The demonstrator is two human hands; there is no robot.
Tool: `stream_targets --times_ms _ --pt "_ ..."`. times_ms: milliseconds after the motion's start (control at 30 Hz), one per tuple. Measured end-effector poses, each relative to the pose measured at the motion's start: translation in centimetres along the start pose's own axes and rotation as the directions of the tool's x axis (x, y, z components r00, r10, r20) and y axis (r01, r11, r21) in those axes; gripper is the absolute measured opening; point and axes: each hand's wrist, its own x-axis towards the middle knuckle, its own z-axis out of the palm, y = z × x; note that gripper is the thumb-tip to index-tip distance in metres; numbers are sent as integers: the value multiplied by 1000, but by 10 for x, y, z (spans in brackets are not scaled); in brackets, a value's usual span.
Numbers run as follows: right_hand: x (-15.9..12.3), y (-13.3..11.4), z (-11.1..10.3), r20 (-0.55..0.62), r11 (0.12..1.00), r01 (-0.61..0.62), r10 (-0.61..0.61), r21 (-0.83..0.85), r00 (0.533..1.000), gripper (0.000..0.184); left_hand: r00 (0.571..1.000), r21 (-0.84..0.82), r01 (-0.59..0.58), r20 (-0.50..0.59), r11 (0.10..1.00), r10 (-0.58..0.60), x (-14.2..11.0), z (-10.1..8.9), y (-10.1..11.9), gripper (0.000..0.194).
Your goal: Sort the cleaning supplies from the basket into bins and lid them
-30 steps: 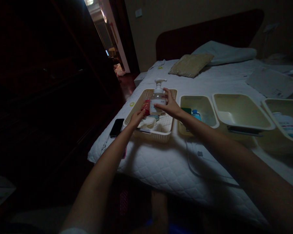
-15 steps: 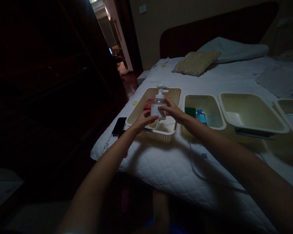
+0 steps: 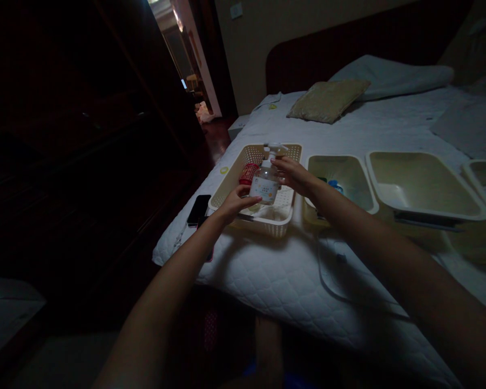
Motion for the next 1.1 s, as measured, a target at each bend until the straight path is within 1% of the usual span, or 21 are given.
stream_targets --times_ms 100,200,467,600,733,767,833,933,1033,1100 --pt "-1 0 -1 -36 998 -11 14 60 999 19 999 66 8 35 998 -10 2 -1 -1 57" --pt "-3 -1 -1 -50 995 -26 31 98 998 14 997 63 31 75 998 -36 3 -2 -2 57" --pt "-5 -3 0 -51 995 -20 25 94 998 15 994 84 23 107 996 -32 5 -3 -4 60" --pt "-7 -5 0 -67 997 -15 19 70 998 15 993 115 12 118 993 -26 2 -2 0 61" --pt "-5 -4 0 -89 1000 26 -24 15 996 19 989 146 -25 150 989 3 0 2 4 62" --pt "-4 -4 0 -96 999 42 -43 -9 994 20 990 154 -40 136 987 18 1 3 4 63" --pt "-1 -2 2 -113 992 102 -109 -68 988 21 994 177 -94 76 980 82 2 6 2 67" --pt "5 0 9 -159 960 206 -237 -187 958 24 982 235 -181 -6 955 188 7 14 -2 74" --pt "9 1 15 -259 934 216 -291 -283 921 32 968 296 -206 -77 933 238 12 22 -4 72" --pt "9 -2 17 -295 931 213 -302 -298 907 38 949 316 -223 -145 922 279 15 25 -4 67"
